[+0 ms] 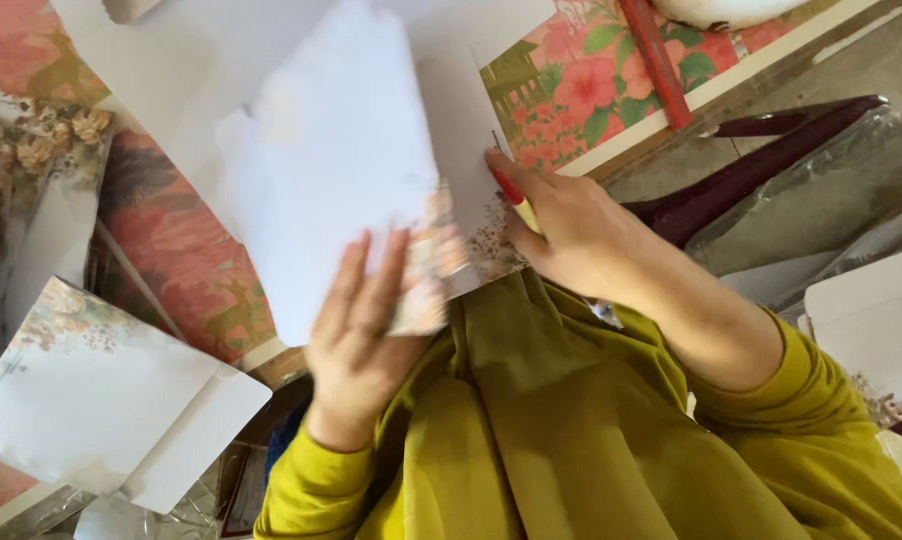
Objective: The person applies glue to the edges of a white paper sheet using a brush and then folds the paper over to adhere it to a floral-patterned surface. The person repeats this process on multiple sheets, smoothing them down with their hands.
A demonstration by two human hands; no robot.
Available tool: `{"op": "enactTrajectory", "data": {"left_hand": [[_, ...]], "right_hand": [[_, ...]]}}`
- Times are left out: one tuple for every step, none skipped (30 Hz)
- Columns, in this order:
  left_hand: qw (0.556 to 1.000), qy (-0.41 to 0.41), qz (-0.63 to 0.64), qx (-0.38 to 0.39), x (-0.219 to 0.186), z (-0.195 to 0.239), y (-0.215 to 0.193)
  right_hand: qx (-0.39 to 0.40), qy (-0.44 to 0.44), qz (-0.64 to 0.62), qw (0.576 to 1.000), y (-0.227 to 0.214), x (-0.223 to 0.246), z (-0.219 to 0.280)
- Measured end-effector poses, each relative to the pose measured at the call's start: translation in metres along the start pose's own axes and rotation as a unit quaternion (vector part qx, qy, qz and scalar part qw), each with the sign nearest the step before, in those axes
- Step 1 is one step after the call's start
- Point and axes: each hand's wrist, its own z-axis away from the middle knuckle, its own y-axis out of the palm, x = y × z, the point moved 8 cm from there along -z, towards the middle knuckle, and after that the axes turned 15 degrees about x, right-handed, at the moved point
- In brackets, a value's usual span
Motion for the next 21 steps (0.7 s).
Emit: {"op": "enactTrajectory", "data": {"left_hand": [[1.000,0.001,0.002,0.000,-0.010,-0.002,0.009],[0.999,0.013,-0.012,0.034,-0.020,-0.007,0.024],[0.997,0.026,-0.027,0.069,-0.030,-0.013,0.038],[0.997,0.033,-0.032,0.062,-0.030,-0.012,0.036],[0.995,0.034,-0.036,0.082,-0.028,-0.012,0.039],[0.993,0.031,-0.038,0.107,-0.029,-0.010,0.040],[0.993,0.034,-0.040,0.104,-0.029,-0.008,0.037],[0.990,0.034,-0.021,0.132,-0.028,-0.008,0.039],[0.987,0.034,-0.003,0.160,-0.026,-0.006,0.039],[0.988,0.025,-0.017,0.150,-0.024,-0.007,0.035],[0.987,0.027,0.035,0.156,-0.023,-0.007,0.031],[0.983,0.024,0.082,0.164,-0.020,-0.003,0.027],[0.986,0.010,0.062,0.158,-0.016,-0.007,0.003],[0.981,0.008,0.091,0.170,-0.013,-0.012,-0.017],[0.976,0.006,0.121,0.181,-0.010,-0.017,-0.036],[0.979,-0.002,0.111,0.173,-0.005,-0.012,-0.066],[0.986,-0.103,0.053,0.123,0.012,-0.004,-0.100],[0.976,-0.202,0.004,0.081,0.025,0.009,-0.135],[0.974,-0.210,0.002,0.081,0.036,0.017,-0.142],[0.944,-0.198,-0.262,-0.034,0.034,0.024,-0.170],[0.834,-0.166,-0.506,-0.143,0.021,0.032,-0.185]], "right_hand": [[-0.001,0.002,0.000,1.000,-0.005,-0.003,0.000],[0.014,0.000,-0.035,0.999,-0.010,-0.005,-0.003],[0.029,-0.003,-0.071,0.997,-0.016,-0.006,-0.005],[0.019,-0.006,-0.067,0.998,-0.029,-0.006,-0.009],[0.040,-0.012,-0.121,0.992,-0.037,-0.007,-0.014],[0.067,-0.017,-0.177,0.982,-0.041,-0.009,-0.016],[0.064,-0.019,-0.175,0.982,-0.052,-0.008,-0.030],[0.078,0.022,-0.162,0.983,-0.061,-0.010,-0.046],[0.092,0.063,-0.149,0.983,-0.071,-0.010,-0.061],[0.093,0.049,-0.136,0.985,-0.080,-0.007,-0.068],[0.064,0.059,-0.180,0.980,-0.092,-0.008,-0.074],[0.043,0.062,-0.226,0.971,-0.098,-0.005,-0.085],[0.053,0.041,-0.215,0.974,-0.095,-0.003,-0.081],[0.034,0.012,-0.251,0.967,-0.099,-0.003,-0.077],[0.016,-0.017,-0.287,0.958,-0.104,-0.005,-0.075],[0.023,-0.028,-0.278,0.960,-0.103,0.029,-0.051],[-0.067,0.044,-0.360,0.929,-0.108,0.039,-0.022],[-0.154,0.127,-0.441,0.875,-0.104,0.043,0.017],[-0.147,0.127,-0.439,0.877,-0.105,-0.011,0.001],[-0.056,-0.101,-0.480,0.870,-0.104,-0.031,-0.022],[0.052,-0.318,-0.495,0.807,-0.096,-0.050,-0.021]]}}
